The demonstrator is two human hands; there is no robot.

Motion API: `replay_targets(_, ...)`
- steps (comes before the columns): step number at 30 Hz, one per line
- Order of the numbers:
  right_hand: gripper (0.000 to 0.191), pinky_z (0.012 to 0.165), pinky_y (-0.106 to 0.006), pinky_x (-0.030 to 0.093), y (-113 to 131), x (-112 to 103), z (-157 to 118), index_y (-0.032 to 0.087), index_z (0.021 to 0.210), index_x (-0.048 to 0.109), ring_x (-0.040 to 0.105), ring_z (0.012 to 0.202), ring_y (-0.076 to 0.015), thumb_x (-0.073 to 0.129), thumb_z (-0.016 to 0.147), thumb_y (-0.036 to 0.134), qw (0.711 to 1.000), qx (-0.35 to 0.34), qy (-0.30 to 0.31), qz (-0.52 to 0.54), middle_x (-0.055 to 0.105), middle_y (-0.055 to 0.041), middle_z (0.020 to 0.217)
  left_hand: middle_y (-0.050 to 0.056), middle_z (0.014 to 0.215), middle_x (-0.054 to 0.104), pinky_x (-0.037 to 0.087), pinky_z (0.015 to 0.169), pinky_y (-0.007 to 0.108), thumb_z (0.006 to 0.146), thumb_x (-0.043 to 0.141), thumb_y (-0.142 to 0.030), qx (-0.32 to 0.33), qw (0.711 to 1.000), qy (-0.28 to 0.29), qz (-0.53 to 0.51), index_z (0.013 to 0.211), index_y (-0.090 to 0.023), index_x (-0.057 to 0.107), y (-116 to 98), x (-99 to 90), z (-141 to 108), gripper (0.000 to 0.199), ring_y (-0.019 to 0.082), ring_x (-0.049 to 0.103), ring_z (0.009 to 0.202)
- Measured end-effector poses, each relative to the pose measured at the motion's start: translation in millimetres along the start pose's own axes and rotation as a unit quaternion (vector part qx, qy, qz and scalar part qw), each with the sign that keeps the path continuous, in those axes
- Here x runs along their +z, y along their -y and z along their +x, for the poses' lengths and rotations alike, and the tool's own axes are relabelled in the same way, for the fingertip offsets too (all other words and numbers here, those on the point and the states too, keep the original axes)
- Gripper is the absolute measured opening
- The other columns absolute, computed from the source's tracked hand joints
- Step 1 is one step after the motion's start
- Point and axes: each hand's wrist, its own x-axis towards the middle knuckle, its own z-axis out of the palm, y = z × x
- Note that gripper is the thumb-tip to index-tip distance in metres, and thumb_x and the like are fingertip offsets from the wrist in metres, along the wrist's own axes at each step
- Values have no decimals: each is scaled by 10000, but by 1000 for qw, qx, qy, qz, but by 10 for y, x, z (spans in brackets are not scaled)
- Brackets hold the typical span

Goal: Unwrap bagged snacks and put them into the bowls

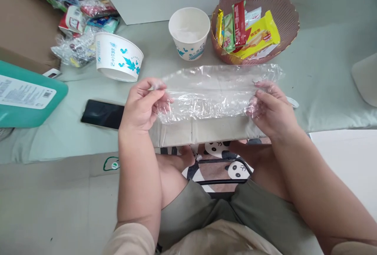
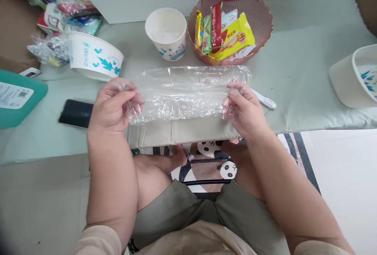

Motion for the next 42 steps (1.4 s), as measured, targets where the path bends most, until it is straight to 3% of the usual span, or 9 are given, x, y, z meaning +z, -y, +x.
replay_targets(5, 144, 462, -249, 448, 45, -9, 4, 267, 708, 599, 522, 496, -121, 730, 650, 250, 998, -6, -29, 62, 545, 48, 565, 3, 578, 664, 488, 413, 217, 703, 730, -342, 50, 998, -13, -32, 629, -211, 695, -10, -19, 13, 155, 109, 600, 467)
replay_targets(9, 302, 533, -310, 481, 27, -25, -3, 243, 667, 682, 604, 568, -165, 662, 731, 537, 998, -25, 19, 52, 624, -31, 636, 34, 629, 670, 536, 516, 228, 808, 703, -458, 32, 998, -53, 2, 607, -206, 661, -11, -13, 20, 325, 127, 631, 578)
replay_targets(12, 512, 573, -319, 478, -17, -7, -19, 221, 578, 619, 602, 584, -160, 624, 799, 682, 999, -37, 12, -14, 626, -54, 647, -15, 666, 628, 535, 546, 199, 693, 826, -268, 25, 996, -61, 54, 675, -203, 639, 28, -6, 27, 199, 105, 650, 597)
replay_targets(15, 369, 574, -284, 457, -23, 15, -69, 222, 661, 567, 570, 590, -128, 766, 798, 499, 993, -43, 3, -105, 613, -7, 665, -27, 793, 640, 522, 532, 191, 626, 826, -146, 31, 995, -69, 63, 771, -216, 625, 76, -5, 53, 258, 100, 674, 619)
replay_targets(21, 588, 687, -292, 594, 107, -5, -187, 224, 1241, 580, 741, 838, -183, 880, 755, 366, 915, 162, 323, -178, 764, -53, 945, -34, 942, 706, 509, 527, 194, 658, 806, -125, 91, 990, -103, 25, 982, -308, 641, 66, -44, 86, 407, 78, 609, 602)
replay_targets(26, 500, 1096, -442, 567, 0, 70, -164, 256, 1247, 672, 666, 1305, -259, 836, 823, 465, 949, 68, 291, -99, 684, -120, 1408, -40, 883, 720, 496, 514, 196, 630, 798, -124, 53, 998, -4, -23, 1061, -327, 665, -11, 59, -49, 495, 81, 602, 581)
replay_targets(33, 225, 695, -302, 634, -106, 405, -319, 187, 1029, 734, 773, 775, -177, 730, 908, 377, 862, 145, 465, -138, 801, -53, 880, 22, 1104, 729, 565, 656, 237, 631, 855, -193, 55, 998, 37, -11, 1234, -333, 618, 62, 384, -95, 663, 178, 736, 891)
replay_targets(37, 184, 587, -253, 570, -144, 444, -360, 196, 1023, 715, 717, 634, -141, 701, 908, 339, 929, 73, 335, -138, 757, -8, 736, 63, 1294, 684, 594, 844, 297, 711, 853, -458, 26, 995, -3, -97, 1212, -301, 595, 213, 499, -47, 585, 241, 714, 1172)
replay_targets(42, 351, 541, -239, 473, -177, 438, -302, 257, 1275, 625, 611, 597, -101, 649, 926, 288, 971, -39, 206, -119, 746, 8, 853, 104, 1105, 770, 596, 792, 304, 742, 853, -453, -112, 972, 205, -28, 1154, -193, 676, 383, 658, -102, 519, 204, 745, 947)
